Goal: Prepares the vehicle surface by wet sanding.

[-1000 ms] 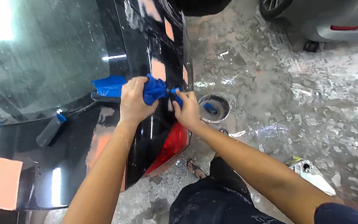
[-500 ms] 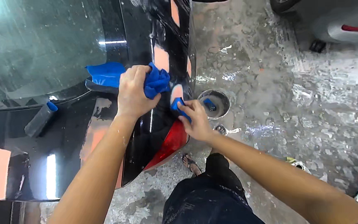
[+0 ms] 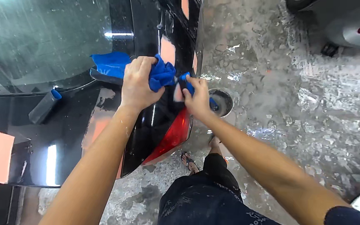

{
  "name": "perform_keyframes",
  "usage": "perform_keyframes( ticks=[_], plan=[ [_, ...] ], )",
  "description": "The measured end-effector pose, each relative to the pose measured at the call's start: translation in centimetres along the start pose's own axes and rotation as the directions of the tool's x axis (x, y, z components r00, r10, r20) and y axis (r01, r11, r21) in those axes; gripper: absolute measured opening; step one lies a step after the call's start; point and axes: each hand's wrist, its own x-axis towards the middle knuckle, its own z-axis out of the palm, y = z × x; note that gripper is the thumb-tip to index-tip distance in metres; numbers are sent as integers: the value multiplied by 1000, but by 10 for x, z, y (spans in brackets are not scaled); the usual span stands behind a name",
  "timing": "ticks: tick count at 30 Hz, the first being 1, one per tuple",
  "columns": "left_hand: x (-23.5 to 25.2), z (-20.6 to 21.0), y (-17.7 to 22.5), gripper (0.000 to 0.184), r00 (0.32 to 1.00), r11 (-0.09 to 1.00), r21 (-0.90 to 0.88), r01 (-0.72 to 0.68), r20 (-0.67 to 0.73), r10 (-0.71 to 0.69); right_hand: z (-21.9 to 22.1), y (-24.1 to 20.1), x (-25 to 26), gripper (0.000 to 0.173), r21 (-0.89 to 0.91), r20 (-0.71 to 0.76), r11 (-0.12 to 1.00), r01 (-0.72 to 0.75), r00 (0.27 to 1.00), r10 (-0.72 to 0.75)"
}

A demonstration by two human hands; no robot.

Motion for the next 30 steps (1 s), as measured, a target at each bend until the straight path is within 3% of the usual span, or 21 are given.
perform_keyframes(
  ticks=[3,5,6,10,14,16,20,21,24,26,30],
  plan=[
    [3,0,0,64,1000,1000,-6,-5,-12,5,-1,-12,-46,45,46,11,994,100,995,-101],
    [4,1,-2,63,1000,1000,0,-12,-22,12,4,3,-47,44,36,1,984,175,985,-175],
    [3,1,-2,63,1000,1000,1,-14,-22,14,3,9,-35,43,22,0,989,149,989,-149],
    [-1,0,3,63,1000,1000,1,-7,-10,7,-2,5,12,47,-44,2,978,-205,979,205],
    [4,0,2,64,1000,1000,-3,-19,-24,19,5,-14,-51,47,31,-29,1000,6,1000,-5],
    [3,2,-1,63,999,1000,-1,-22,-26,22,10,0,-43,46,46,-40,998,40,998,-38],
    [0,1,-1,63,1000,1000,-2,-26,-16,26,7,10,17,47,18,-40,954,-299,953,300],
    [-1,0,0,63,1000,1000,-3,-23,-13,23,5,2,14,47,13,-43,948,-319,947,319],
    [3,0,-2,62,999,999,-7,-35,-30,34,6,-20,-37,46,23,-26,994,-103,994,104],
    [3,2,-5,61,999,999,-12,-34,-39,33,10,-11,-43,47,31,-20,999,-26,999,27],
    [0,1,-3,60,999,1000,-3,-29,-26,29,4,7,15,47,-2,-2,951,-310,951,310]
  ],
)
